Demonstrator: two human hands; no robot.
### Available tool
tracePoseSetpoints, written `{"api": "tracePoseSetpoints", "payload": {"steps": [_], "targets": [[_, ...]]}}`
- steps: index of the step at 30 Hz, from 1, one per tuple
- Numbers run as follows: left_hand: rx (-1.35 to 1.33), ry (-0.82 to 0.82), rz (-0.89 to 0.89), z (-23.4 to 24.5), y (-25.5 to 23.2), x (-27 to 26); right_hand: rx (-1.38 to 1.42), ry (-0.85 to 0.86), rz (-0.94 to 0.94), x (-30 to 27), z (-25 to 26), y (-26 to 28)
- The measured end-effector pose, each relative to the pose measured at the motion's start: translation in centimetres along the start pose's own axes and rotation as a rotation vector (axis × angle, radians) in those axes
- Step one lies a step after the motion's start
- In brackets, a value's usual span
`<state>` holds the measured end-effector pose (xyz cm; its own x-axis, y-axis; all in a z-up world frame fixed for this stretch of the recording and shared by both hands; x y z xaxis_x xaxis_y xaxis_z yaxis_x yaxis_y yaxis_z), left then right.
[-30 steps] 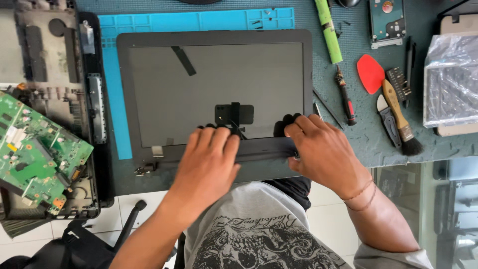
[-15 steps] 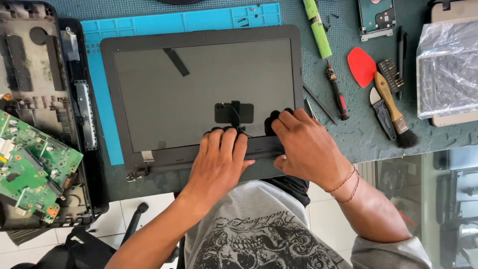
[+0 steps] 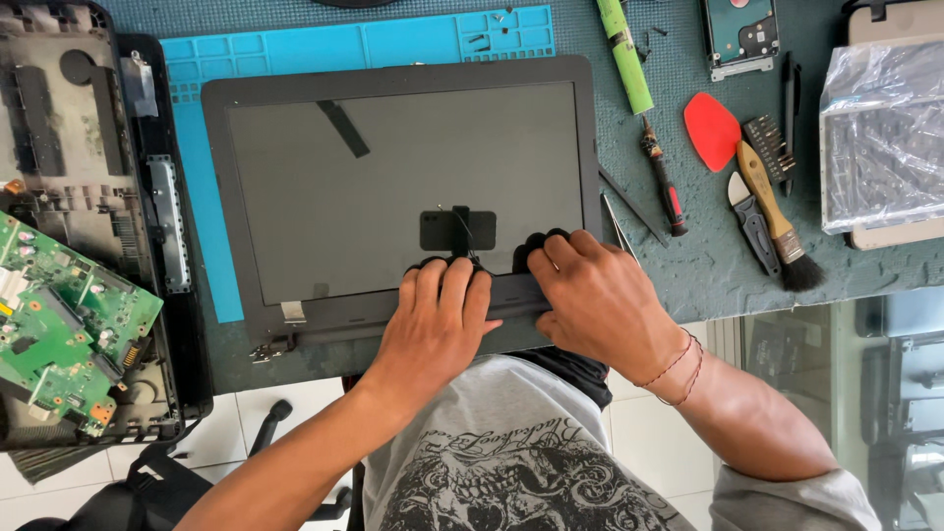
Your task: The person disassembles a monitor by removing screws from the back panel using a screwdriver and tweezers. They then detach the plastic frame from the screen and peel off a protective film from the frame.
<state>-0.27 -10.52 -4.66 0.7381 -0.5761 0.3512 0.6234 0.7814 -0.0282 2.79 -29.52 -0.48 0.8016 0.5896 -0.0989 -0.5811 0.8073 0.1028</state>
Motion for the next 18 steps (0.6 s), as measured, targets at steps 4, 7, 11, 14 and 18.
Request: {"api": "tracePoseSetpoints", "payload": {"steps": [4,7,11,14,18], "targets": [[0.003,0.005,-0.002,0.29,-0.03,0.14,-0.035,-0.024,0.019,-0.13,-0.23,0.02],[0.016,0.002,0.002,0.26,-0.18,0.02,-0.03,-0.035,0.032,-0.22,-0.15,0.07],[0.005,0.001,0.007,0.31,-0.16,0.06,0.0,-0.063,0.023,-0.16,0.07,0.2],[-0.003,0.002,0.005,0.29,-0.15,-0.03,0.01,-0.081,0.016,-0.14,0.19,0.19],[-0.003,-0.001,0.022,0.77,0.25,0.24,-0.017,-0.13,-0.021,-0.46,-0.41,0.22]]}}
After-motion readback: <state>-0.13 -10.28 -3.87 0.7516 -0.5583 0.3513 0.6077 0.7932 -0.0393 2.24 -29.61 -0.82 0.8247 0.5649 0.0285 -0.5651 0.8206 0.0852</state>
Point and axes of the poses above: each hand's wrist, its own x-axis towards the middle knuckle, its own z-axis out of the back of the hand, y = z × x, the point moved 1 cm from there along x, towards the middle knuckle, and after that the axes turned 6 degrees about x, right-handed, at the moved point
